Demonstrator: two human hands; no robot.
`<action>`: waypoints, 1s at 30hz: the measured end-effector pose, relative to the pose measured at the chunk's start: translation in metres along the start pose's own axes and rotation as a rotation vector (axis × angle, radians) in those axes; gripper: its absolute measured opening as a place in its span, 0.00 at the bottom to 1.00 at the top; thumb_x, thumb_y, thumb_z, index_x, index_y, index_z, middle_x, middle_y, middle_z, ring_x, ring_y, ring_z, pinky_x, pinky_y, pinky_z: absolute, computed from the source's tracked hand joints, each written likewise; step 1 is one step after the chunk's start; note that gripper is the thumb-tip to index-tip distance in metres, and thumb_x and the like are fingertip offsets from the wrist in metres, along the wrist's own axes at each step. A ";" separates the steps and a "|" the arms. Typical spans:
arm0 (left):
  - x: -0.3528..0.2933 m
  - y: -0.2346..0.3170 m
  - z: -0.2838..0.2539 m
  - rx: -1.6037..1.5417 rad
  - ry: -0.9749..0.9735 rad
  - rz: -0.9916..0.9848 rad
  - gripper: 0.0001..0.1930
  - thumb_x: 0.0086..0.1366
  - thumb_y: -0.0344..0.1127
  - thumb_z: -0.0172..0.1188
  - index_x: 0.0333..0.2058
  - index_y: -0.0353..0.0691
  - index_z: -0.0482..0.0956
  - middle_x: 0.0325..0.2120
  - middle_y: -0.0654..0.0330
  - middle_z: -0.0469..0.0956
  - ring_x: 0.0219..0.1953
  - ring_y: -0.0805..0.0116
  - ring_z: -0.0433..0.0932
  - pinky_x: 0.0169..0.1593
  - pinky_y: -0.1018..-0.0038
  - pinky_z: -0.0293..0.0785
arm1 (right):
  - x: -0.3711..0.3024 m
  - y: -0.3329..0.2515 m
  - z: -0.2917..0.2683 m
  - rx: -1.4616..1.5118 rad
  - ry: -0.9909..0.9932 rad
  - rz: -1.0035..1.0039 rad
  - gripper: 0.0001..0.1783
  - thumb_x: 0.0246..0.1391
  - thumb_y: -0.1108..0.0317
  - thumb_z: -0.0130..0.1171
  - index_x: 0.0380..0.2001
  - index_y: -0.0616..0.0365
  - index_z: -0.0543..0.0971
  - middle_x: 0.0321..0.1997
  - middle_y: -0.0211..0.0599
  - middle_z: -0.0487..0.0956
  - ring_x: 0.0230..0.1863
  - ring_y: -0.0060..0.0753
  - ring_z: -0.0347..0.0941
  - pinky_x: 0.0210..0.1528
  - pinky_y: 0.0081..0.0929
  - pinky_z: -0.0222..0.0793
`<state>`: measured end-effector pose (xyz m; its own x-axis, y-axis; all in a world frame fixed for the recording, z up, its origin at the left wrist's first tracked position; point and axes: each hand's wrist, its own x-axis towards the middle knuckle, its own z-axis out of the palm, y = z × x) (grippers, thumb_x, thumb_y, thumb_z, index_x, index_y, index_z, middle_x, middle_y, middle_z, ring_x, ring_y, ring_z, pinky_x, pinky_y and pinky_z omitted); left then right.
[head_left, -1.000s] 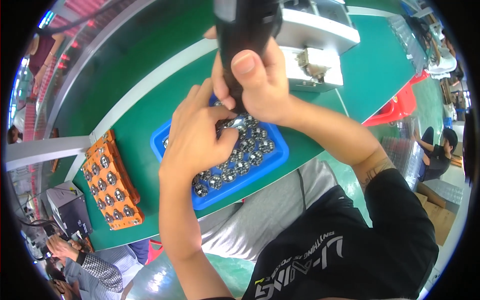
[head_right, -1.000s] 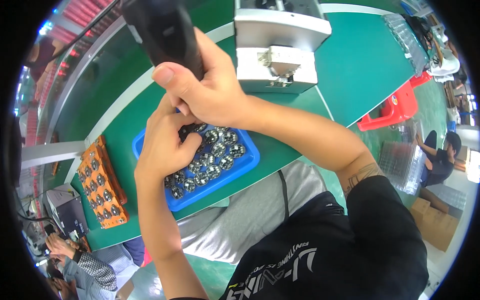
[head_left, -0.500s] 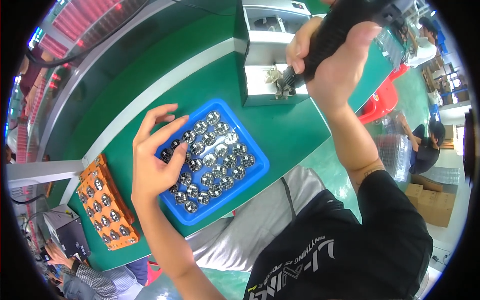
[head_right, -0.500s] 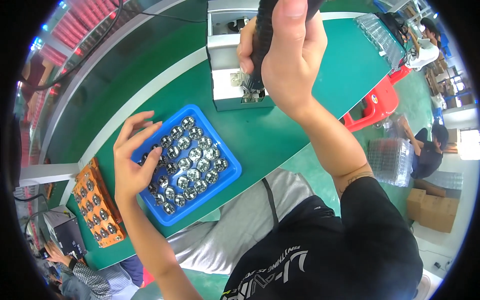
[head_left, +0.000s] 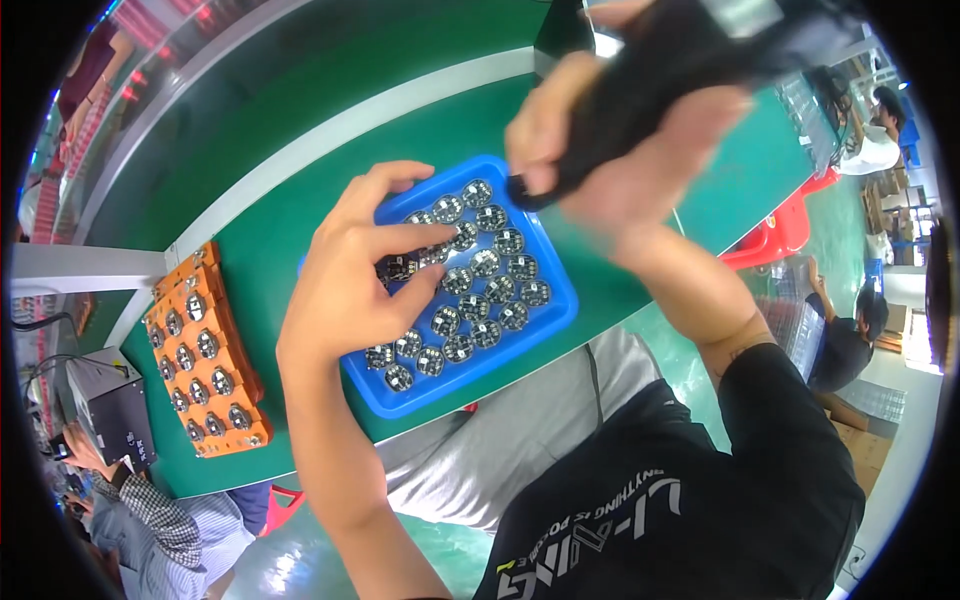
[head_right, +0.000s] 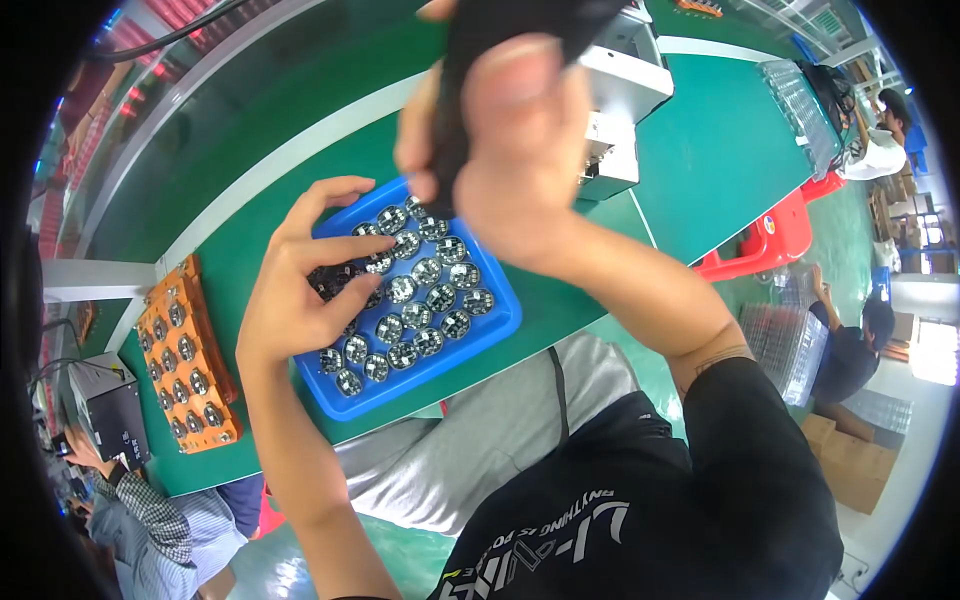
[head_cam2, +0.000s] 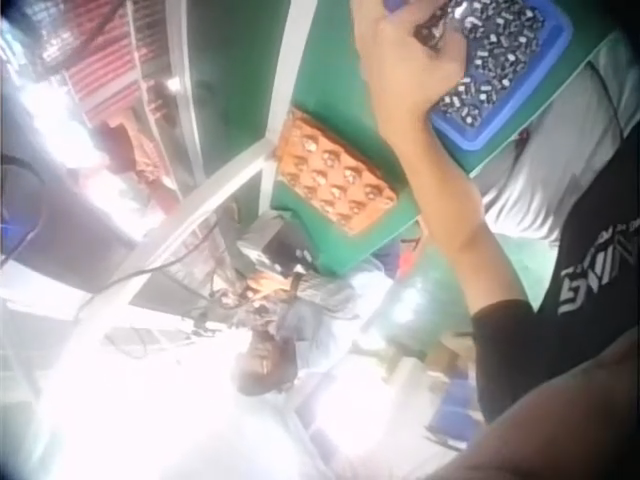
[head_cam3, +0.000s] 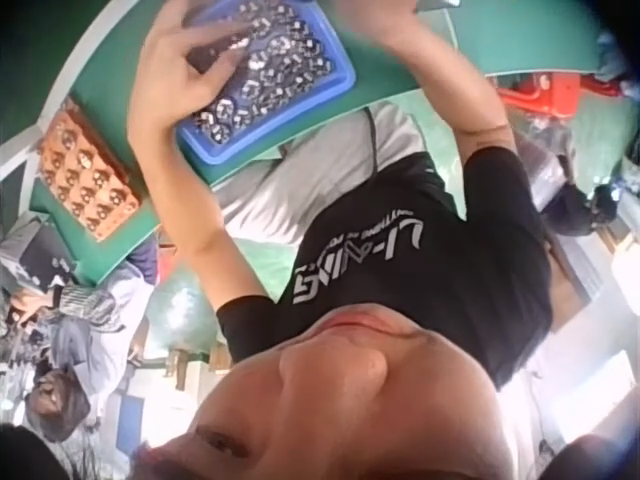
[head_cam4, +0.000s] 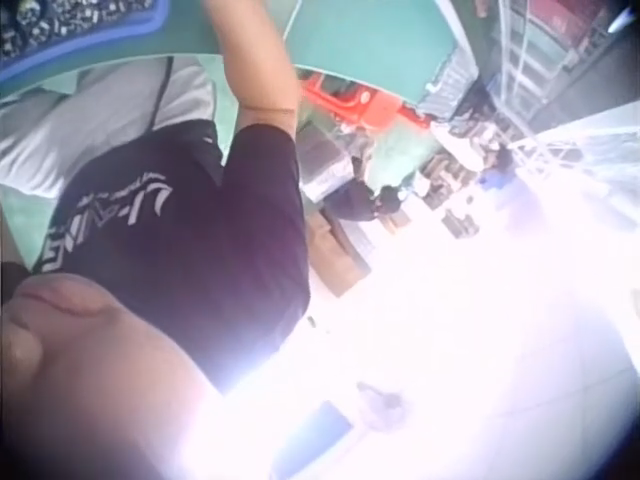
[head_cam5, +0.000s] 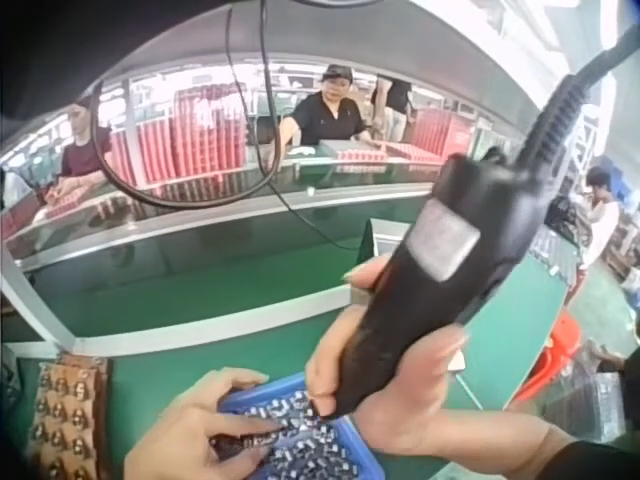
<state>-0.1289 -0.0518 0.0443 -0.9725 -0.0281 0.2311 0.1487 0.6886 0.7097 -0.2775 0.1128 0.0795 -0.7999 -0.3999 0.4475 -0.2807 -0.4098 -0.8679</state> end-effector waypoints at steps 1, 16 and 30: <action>0.001 0.001 0.001 0.000 0.002 -0.002 0.19 0.46 0.24 0.68 0.40 0.37 0.90 0.58 0.48 0.76 0.58 0.46 0.77 0.61 0.57 0.73 | -0.002 0.020 0.004 0.096 -0.065 -0.070 0.45 0.62 0.24 0.38 0.56 0.59 0.62 0.16 0.39 0.72 0.12 0.30 0.66 0.19 0.28 0.65; 0.000 0.005 0.005 0.193 -0.010 -0.007 0.19 0.43 0.33 0.67 0.38 0.39 0.91 0.60 0.52 0.76 0.56 0.50 0.77 0.57 0.60 0.76 | -0.009 0.054 0.019 0.249 -0.215 -0.193 0.33 0.71 0.41 0.51 0.57 0.65 0.67 0.18 0.40 0.76 0.13 0.23 0.68 0.18 0.21 0.62; 0.000 0.005 0.006 0.197 -0.006 -0.002 0.18 0.43 0.33 0.67 0.36 0.39 0.91 0.59 0.52 0.76 0.53 0.51 0.78 0.54 0.60 0.77 | -0.010 0.053 0.019 0.358 -0.227 -0.128 0.32 0.72 0.43 0.51 0.57 0.65 0.67 0.19 0.40 0.76 0.14 0.22 0.68 0.18 0.21 0.62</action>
<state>-0.1296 -0.0438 0.0436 -0.9740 -0.0256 0.2251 0.1093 0.8172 0.5659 -0.2737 0.0796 0.0333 -0.6225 -0.4813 0.6172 -0.1367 -0.7096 -0.6912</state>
